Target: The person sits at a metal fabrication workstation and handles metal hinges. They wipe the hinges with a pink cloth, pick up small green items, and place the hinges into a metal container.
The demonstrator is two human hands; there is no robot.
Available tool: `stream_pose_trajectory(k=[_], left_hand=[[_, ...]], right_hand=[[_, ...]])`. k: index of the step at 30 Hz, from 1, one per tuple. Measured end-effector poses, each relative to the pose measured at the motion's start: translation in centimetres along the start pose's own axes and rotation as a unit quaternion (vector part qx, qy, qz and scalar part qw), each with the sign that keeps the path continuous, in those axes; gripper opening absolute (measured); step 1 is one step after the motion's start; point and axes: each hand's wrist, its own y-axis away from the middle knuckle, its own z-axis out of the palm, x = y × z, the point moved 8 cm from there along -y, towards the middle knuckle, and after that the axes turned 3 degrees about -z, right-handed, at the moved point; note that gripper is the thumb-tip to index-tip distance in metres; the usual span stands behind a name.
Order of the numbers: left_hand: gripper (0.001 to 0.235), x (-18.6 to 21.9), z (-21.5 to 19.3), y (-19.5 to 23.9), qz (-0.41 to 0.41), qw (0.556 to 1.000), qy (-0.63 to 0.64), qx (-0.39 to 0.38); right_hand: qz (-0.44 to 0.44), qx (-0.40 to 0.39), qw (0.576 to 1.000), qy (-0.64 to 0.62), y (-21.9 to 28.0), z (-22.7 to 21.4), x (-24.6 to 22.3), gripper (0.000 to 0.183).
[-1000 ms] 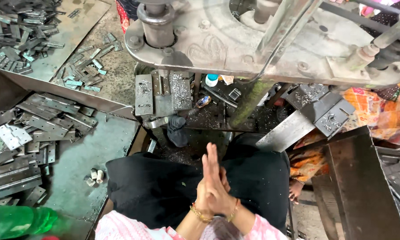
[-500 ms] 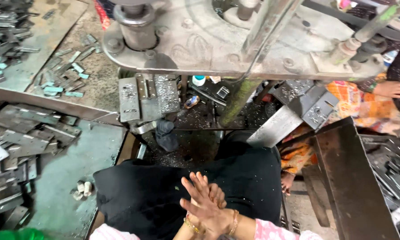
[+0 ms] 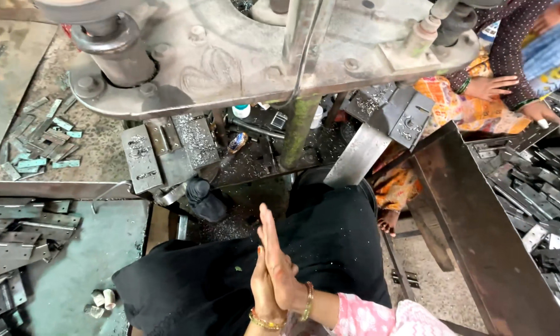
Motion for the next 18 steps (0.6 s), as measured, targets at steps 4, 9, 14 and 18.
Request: stream_pose_trajectory(k=[4, 9, 14, 18], left_hand=[[0.035, 1.0, 1.9, -1.6, 0.085, 0.985, -0.001, -0.148], [0.041, 2.4, 4.2, -0.5, 0.09, 0.981, 0.071, -0.157], [0.037, 3.3, 6.7, -0.7, 0.059, 0.966, 0.197, -0.158], [0.042, 5.2, 8.5, 1.9, 0.111, 0.914, 0.237, -0.31]], right_hand=[[-0.095, -0.037, 0.976, 0.191, -1.2, -0.5, 0.2, 0.096], [-0.203, -0.022, 0.93, 0.305, -2.7, -2.0, -0.1, 0.082], [-0.089, 0.211, 0.973, -0.037, -4.3, -7.2, -1.6, 0.069], [-0.11, 0.201, 0.939, -0.256, -3.5, -9.1, -4.2, 0.059]])
